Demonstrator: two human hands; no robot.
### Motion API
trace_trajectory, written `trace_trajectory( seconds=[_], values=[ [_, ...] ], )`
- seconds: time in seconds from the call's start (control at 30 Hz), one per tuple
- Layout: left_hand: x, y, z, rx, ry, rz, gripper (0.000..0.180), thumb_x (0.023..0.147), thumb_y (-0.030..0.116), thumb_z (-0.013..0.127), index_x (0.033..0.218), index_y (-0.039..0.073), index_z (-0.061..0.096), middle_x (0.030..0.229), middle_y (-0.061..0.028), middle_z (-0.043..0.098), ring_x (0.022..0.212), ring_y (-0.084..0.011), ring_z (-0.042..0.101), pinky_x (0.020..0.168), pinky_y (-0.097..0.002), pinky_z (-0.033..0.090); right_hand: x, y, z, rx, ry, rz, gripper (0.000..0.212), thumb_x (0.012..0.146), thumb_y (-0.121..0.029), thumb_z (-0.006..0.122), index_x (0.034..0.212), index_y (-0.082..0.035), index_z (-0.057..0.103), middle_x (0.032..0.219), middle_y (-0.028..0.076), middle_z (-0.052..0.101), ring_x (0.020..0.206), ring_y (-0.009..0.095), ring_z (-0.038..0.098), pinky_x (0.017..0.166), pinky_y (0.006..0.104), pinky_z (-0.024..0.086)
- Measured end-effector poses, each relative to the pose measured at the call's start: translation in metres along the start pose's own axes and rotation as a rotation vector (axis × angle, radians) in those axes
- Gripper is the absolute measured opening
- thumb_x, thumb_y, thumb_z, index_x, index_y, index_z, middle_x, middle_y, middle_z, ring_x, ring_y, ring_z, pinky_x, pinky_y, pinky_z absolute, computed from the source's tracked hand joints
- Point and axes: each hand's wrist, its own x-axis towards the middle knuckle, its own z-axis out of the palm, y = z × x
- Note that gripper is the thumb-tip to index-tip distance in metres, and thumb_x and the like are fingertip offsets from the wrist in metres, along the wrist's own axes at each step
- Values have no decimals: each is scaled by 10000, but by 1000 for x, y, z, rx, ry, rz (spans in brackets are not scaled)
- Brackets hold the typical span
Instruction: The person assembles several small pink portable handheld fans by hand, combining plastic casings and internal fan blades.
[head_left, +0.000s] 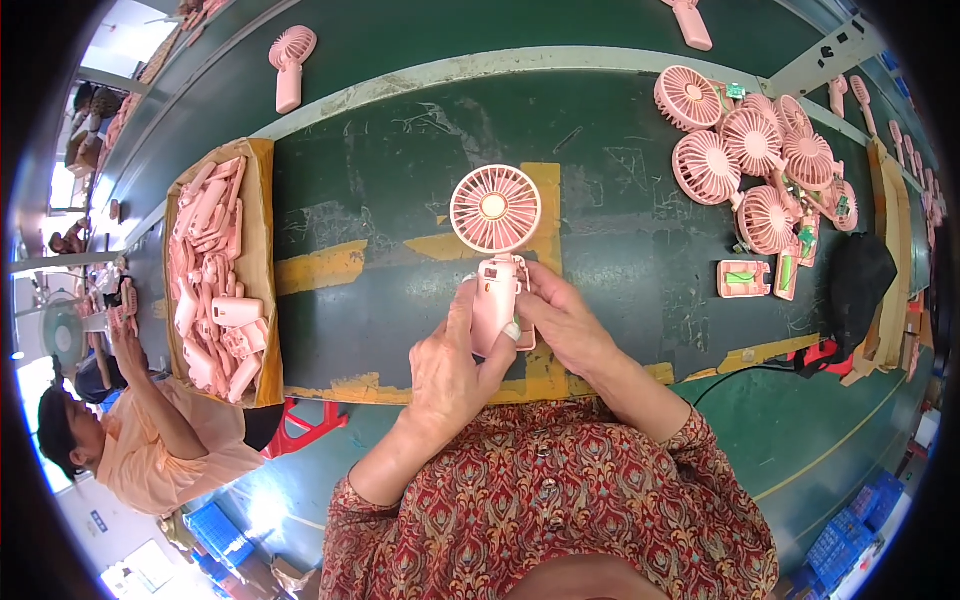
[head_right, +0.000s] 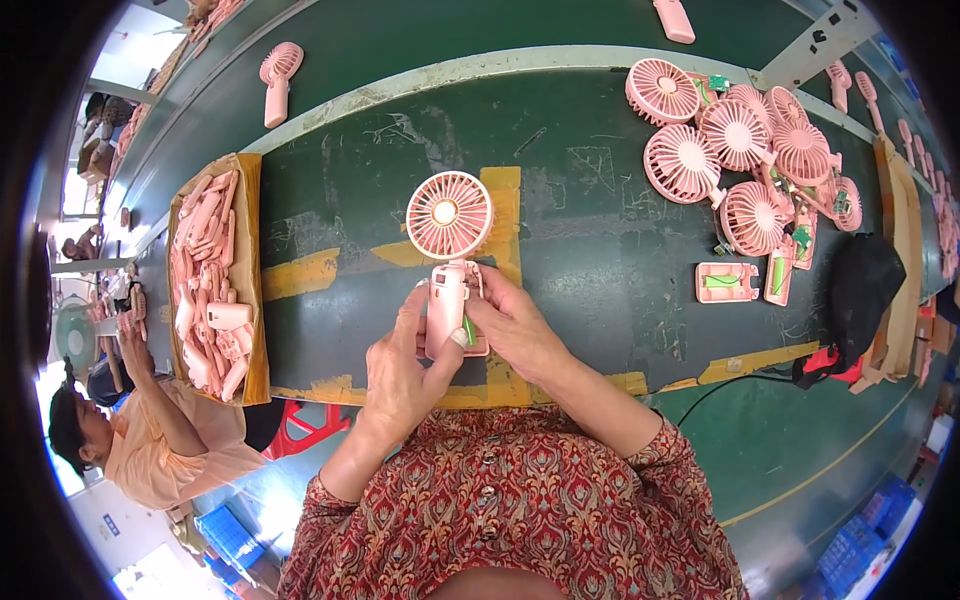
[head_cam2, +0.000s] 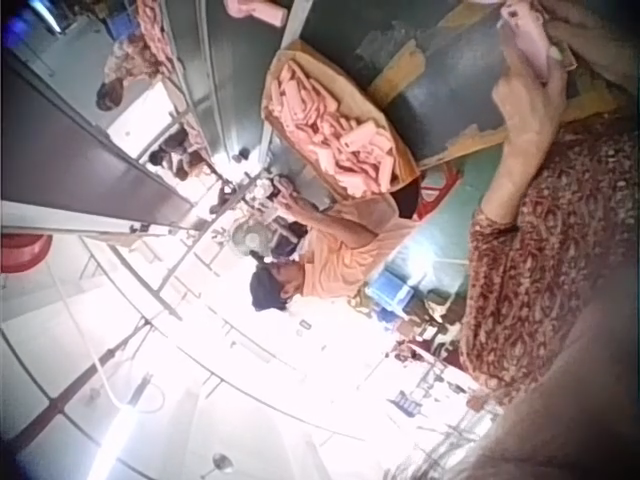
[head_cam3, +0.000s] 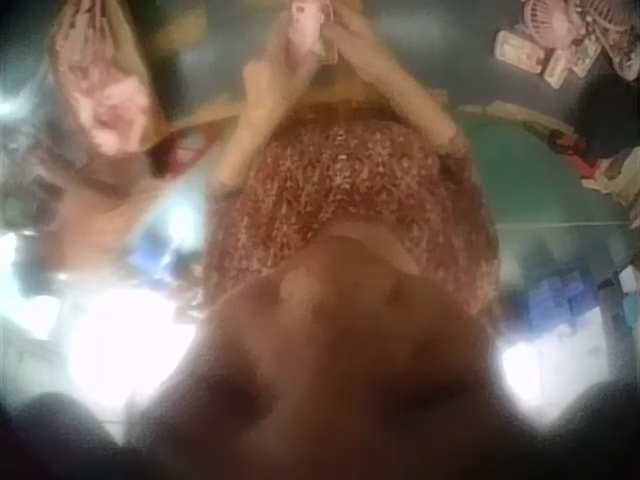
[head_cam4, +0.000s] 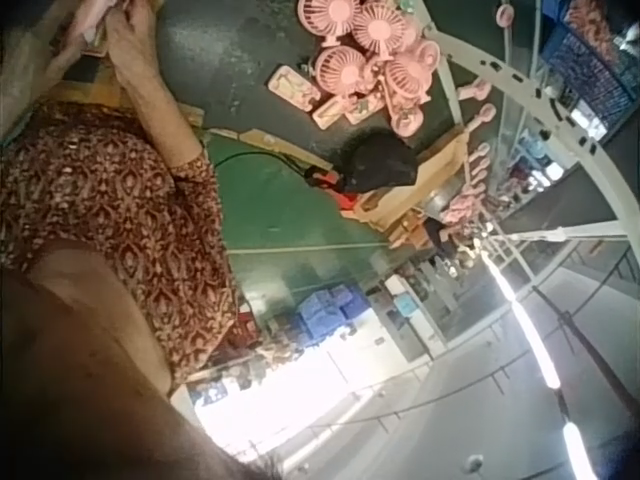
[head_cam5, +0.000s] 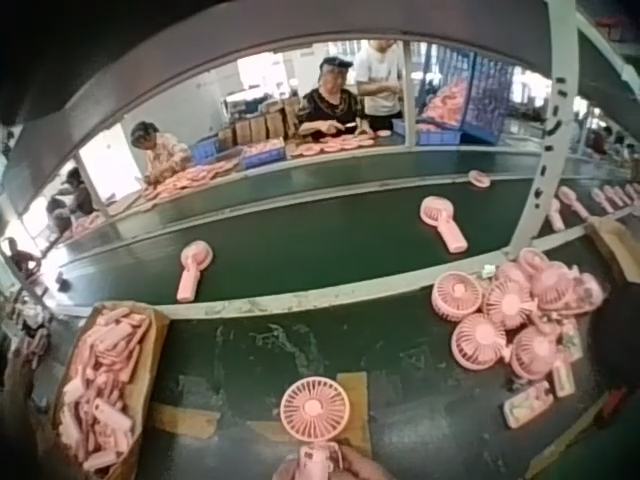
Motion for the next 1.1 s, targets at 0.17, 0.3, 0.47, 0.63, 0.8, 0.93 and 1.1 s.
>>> trace_trajectory(
  seconds=[0.17, 0.3, 0.47, 0.63, 0.8, 0.93, 1.1],
  values=[
    [1, 2, 4, 61, 43, 37, 619, 775, 234, 647, 1260, -68, 409, 855, -257, 634, 659, -352, 655, 565, -408, 529, -4, -13, 4, 87, -74, 101, 437, 883, -37, 420, 1318, -22, 387, 1141, 55, 513, 977, 107, 521, 790, 247, 457],
    [1, 6, 2, 94, 60, 54, 603, 776, 245, 657, 1222, -99, 445, 790, -246, 635, 595, -333, 650, 512, -394, 521, -5, -12, 2, 49, -121, 91, 513, 833, -10, 403, 1343, -33, 356, 1093, 43, 512, 897, 99, 511, 705, 231, 435],
    [0, 2, 1, 107, 38, 87, 618, 770, 242, 664, 1219, -117, 438, 732, -229, 630, 564, -327, 640, 488, -392, 511, -4, -16, 3, 13, -211, 134, 630, 793, 30, 397, 1403, -18, 251, 1306, 98, 414, 1205, 185, 416, 1011, 319, 343],
    [0, -2, 0, 127, 16, 132, 644, 767, 232, 669, 1228, -136, 411, 677, -204, 621, 526, -318, 626, 460, -385, 497, -6, -20, 7, -49, -210, 168, 649, 785, 40, 394, 1410, -22, 231, 1300, 97, 417, 1201, 184, 417, 1016, 317, 336],
    [-3, -8, 3, 134, 14, 201, 686, 762, 225, 681, 1243, -153, 371, 648, -181, 611, 501, -302, 616, 423, -387, 480, -11, -16, 12, -105, -204, 96, 563, 864, -15, 409, 1403, -25, 246, 1296, 86, 420, 1177, 166, 429, 1014, 310, 332],
    [-6, -7, 9, 148, 33, 216, 702, 763, 238, 690, 1248, -152, 365, 654, -175, 612, 490, -297, 611, 407, -385, 473, -10, -10, 16, -248, -98, -27, 431, 943, -174, 480, 1330, -20, 366, 1209, 63, 490, 1098, 135, 477, 951, 285, 391],
    [-5, 0, 7, 177, 31, 192, 637, 783, 268, 686, 1226, -102, 415, 670, -171, 615, 531, -293, 624, 450, -365, 492, -7, -5, 12, -73, 30, 34, 351, 940, -165, 509, 1246, 0, 455, 1117, 66, 561, 1020, 124, 538, 881, 262, 456]
  ],
)
